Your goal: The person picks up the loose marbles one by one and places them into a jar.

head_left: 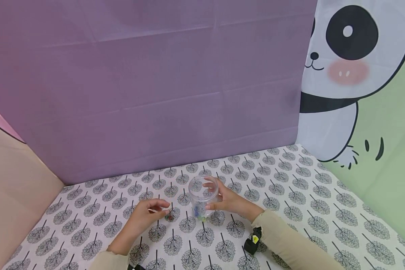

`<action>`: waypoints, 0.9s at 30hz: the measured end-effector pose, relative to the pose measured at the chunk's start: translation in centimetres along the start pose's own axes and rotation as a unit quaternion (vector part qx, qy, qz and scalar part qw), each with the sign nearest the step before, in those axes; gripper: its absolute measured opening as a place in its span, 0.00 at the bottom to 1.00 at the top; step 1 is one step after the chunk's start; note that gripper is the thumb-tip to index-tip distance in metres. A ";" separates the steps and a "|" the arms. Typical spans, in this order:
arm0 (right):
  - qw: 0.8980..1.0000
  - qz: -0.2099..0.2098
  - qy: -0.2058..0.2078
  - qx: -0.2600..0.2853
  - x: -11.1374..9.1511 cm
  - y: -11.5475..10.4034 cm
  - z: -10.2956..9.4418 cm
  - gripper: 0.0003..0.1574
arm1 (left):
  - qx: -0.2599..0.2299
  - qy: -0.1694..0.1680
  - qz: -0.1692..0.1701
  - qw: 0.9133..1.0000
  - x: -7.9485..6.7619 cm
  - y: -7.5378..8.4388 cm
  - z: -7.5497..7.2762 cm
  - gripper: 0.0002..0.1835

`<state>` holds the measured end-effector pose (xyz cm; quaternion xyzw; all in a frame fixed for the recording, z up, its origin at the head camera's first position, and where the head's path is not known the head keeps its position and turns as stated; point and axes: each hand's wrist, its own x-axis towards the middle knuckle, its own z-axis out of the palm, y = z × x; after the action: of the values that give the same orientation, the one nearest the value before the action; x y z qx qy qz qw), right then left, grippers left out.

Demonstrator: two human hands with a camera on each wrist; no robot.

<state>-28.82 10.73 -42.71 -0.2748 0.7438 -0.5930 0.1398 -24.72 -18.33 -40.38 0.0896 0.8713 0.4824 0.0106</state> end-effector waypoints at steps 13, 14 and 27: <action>1.000 0.001 -0.001 0.005 0.0 0.0 0.0 0.56 | 0.003 -0.007 -0.016 1.000 -0.1 -0.4 -0.1 0.11; 1.000 -0.001 -0.002 0.004 0.0 0.0 0.0 0.56 | 0.005 -0.008 -0.017 1.000 -0.1 -0.5 -0.1 0.11; 1.000 -0.012 -0.003 -0.001 0.0 0.0 0.1 0.58 | 0.002 -0.065 0.021 0.998 -0.1 -1.3 -0.5 0.14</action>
<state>-28.81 10.64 -42.68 -0.2855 0.7406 -0.5933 0.1342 -24.85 -19.44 -41.26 0.1391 0.8676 0.4741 0.0567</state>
